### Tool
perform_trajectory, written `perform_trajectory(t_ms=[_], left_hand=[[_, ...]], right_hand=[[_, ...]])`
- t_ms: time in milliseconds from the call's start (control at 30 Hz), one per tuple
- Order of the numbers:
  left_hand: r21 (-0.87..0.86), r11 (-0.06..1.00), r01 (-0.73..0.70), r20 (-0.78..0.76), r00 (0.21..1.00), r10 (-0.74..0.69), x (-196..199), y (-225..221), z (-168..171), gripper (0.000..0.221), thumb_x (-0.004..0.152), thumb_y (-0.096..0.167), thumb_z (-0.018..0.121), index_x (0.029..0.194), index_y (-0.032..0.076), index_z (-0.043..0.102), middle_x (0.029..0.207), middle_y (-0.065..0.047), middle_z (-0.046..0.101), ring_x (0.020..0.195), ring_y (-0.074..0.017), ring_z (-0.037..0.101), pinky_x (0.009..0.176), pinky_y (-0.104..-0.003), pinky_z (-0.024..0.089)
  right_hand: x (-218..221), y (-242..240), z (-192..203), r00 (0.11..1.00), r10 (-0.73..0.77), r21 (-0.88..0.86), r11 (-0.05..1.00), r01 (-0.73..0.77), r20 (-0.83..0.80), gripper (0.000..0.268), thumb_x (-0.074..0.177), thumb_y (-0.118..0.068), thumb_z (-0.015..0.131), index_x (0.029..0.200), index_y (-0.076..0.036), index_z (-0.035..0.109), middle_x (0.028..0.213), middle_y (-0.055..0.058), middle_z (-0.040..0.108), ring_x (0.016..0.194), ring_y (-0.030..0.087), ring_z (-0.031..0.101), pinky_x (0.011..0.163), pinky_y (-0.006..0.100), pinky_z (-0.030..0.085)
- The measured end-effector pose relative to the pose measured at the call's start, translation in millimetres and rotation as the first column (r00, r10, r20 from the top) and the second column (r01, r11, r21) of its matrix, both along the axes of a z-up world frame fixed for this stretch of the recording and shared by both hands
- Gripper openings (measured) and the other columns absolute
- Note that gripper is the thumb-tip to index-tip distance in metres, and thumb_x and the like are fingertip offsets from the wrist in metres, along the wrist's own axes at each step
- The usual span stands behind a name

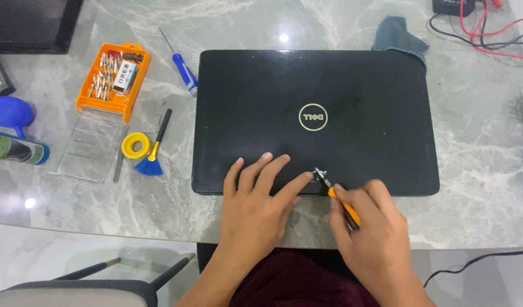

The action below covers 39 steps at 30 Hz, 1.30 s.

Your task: Cleaning the screen and lid of a laptop and using a screwdriver for maintenance.

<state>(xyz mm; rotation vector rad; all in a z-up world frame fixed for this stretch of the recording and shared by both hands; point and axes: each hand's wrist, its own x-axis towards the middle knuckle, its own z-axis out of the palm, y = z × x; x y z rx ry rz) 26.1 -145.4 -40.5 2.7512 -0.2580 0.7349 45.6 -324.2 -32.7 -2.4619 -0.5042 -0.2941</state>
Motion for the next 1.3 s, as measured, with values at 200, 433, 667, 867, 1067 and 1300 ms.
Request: perform_trajectory(t_ms=[200, 433, 667, 867, 1067, 1300], left_hand=[[-0.027, 0.999, 0.025, -0.029, 0.999, -0.026, -2, 1, -2, 0.039, 0.079, 0.019, 0.073, 0.115, 0.029, 0.063, 0.126, -0.004, 0.057, 0.117, -0.0264, 0.053, 0.103, -0.051, 0.035], [0.003, 1.000, 0.024, -0.032, 0.999, -0.024, -1, 0, 1, 0.036, 0.085, 0.026, 0.067, 0.120, 0.033, 0.062, 0.126, -0.004, 0.056, 0.116, -0.0267, 0.052, 0.101, -0.050, 0.034], [-0.015, 1.000, 0.024, -0.031, 0.999, -0.025, -1, -1, 1, 0.038, 0.083, 0.019, 0.070, 0.118, 0.031, 0.062, 0.125, -0.004, 0.057, 0.116, -0.0273, 0.053, 0.101, -0.051, 0.036], [-0.014, 1.000, 0.019, -0.028, 0.999, -0.019, -1, 0, 2, 0.034, 0.084, 0.022, 0.069, 0.116, 0.031, 0.063, 0.125, -0.004, 0.057, 0.116, -0.0262, 0.052, 0.102, -0.050, 0.035], [-0.030, 0.999, 0.024, -0.028, 0.999, -0.025, -1, 0, 1, 0.033, 0.082, 0.018, 0.072, 0.113, 0.029, 0.064, 0.125, -0.004, 0.057, 0.117, -0.0268, 0.053, 0.102, -0.051, 0.035], [-0.013, 1.000, 0.026, -0.041, 0.999, -0.026, -1, 0, 0, 0.039, 0.082, 0.019, 0.073, 0.118, 0.030, 0.062, 0.126, -0.004, 0.056, 0.118, -0.0264, 0.052, 0.101, -0.051, 0.036]], right_hand=[[-11, -9, 6, 1.000, -0.009, -0.054, 0.998, 0.010, 0.017, 0.015, 0.083, -0.007, 0.066, 0.098, -0.007, 0.067, 0.081, 0.002, 0.050, 0.060, 0.012, 0.055, 0.047, 0.026, 0.047], [-8, -9, 3, 0.998, -0.051, -0.046, 0.998, 0.049, -0.038, 0.016, 0.083, -0.012, 0.065, 0.099, -0.009, 0.067, 0.083, 0.003, 0.053, 0.068, 0.018, 0.058, 0.058, 0.031, 0.048], [-8, -5, 5, 0.995, -0.074, -0.050, 0.996, 0.071, -0.064, 0.012, 0.083, -0.012, 0.065, 0.095, -0.010, 0.068, 0.080, 0.001, 0.048, 0.056, 0.015, 0.051, 0.046, 0.029, 0.045], [-9, -7, 2, 0.999, -0.043, -0.075, 0.996, 0.042, -0.013, 0.012, 0.082, -0.010, 0.065, 0.094, -0.010, 0.067, 0.079, 0.002, 0.049, 0.057, 0.016, 0.051, 0.046, 0.029, 0.044], [-11, -8, 7, 0.999, -0.037, -0.064, 0.997, 0.035, -0.023, 0.012, 0.083, -0.010, 0.066, 0.094, -0.009, 0.068, 0.079, 0.001, 0.049, 0.055, 0.014, 0.051, 0.043, 0.028, 0.044], [-10, -7, 1, 0.995, -0.096, -0.063, 0.994, 0.093, -0.031, 0.012, 0.084, -0.011, 0.066, 0.096, -0.011, 0.067, 0.081, -0.001, 0.050, 0.057, 0.015, 0.051, 0.045, 0.030, 0.044]])
